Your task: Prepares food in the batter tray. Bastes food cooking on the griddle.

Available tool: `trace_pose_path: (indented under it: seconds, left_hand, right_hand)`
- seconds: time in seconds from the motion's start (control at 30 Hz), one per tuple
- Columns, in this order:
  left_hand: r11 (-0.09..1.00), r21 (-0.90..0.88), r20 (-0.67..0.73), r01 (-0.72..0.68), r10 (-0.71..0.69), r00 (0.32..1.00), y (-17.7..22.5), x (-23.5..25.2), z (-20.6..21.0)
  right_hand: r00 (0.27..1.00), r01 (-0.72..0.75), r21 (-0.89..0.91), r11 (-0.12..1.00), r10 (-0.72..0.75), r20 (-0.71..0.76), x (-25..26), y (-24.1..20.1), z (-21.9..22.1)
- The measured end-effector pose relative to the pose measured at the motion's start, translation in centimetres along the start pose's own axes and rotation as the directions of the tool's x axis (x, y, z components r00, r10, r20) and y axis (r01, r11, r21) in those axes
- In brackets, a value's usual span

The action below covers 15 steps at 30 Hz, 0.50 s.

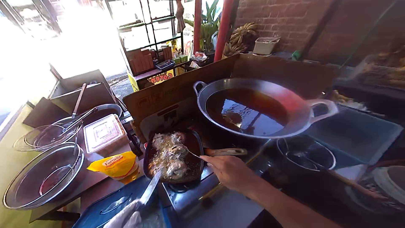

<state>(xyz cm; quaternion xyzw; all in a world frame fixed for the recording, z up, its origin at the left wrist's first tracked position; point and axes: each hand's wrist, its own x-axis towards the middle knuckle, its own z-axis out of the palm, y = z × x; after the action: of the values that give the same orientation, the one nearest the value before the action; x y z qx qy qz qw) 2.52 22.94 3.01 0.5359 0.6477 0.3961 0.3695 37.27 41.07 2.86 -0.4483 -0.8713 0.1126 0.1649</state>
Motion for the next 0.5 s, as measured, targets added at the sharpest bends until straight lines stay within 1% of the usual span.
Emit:
trace_pose_path:
  seconds: [0.07,0.13,0.2,0.27,0.33,0.4,0.5]
  left_hand:
    - [0.993,0.116,0.019,0.027,-0.029,0.999,0.1,3.7,2.1]
    - [0.973,0.229,0.008,0.03,-0.033,0.999,-0.2,6.6,4.0]
    - [0.954,0.299,-0.001,-0.014,0.016,1.0,-0.2,8.7,5.9]
    - [0.944,0.323,-0.01,-0.061,0.068,0.998,0.4,10.0,7.5]
    - [0.929,0.364,-0.038,-0.074,0.094,0.995,1.4,10.8,8.7]
    - [0.916,0.39,-0.059,-0.091,0.123,0.991,1.0,11.3,9.3]
    - [0.908,0.402,-0.062,-0.116,0.153,0.986,0.3,11.5,9.5]
  right_hand:
    - [0.999,-0.036,-0.054,0.998,0.038,0.034,0.7,1.9,1.0]
    - [0.995,-0.062,-0.05,0.997,0.066,0.072,1.0,3.2,1.8]
    - [0.993,-0.067,-0.038,0.997,0.07,0.094,1.0,4.2,2.1]
    - [0.998,-0.029,-0.025,0.999,0.031,0.052,0.9,5.0,2.5]
    - [1.0,-0.005,-0.009,1.0,0.005,0.02,0.9,5.7,2.6]
    - [1.0,0.009,0.009,1.0,-0.009,-0.008,0.7,6.2,2.7]
    - [1.0,0.012,0.033,0.999,-0.012,-0.009,0.4,6.9,2.9]
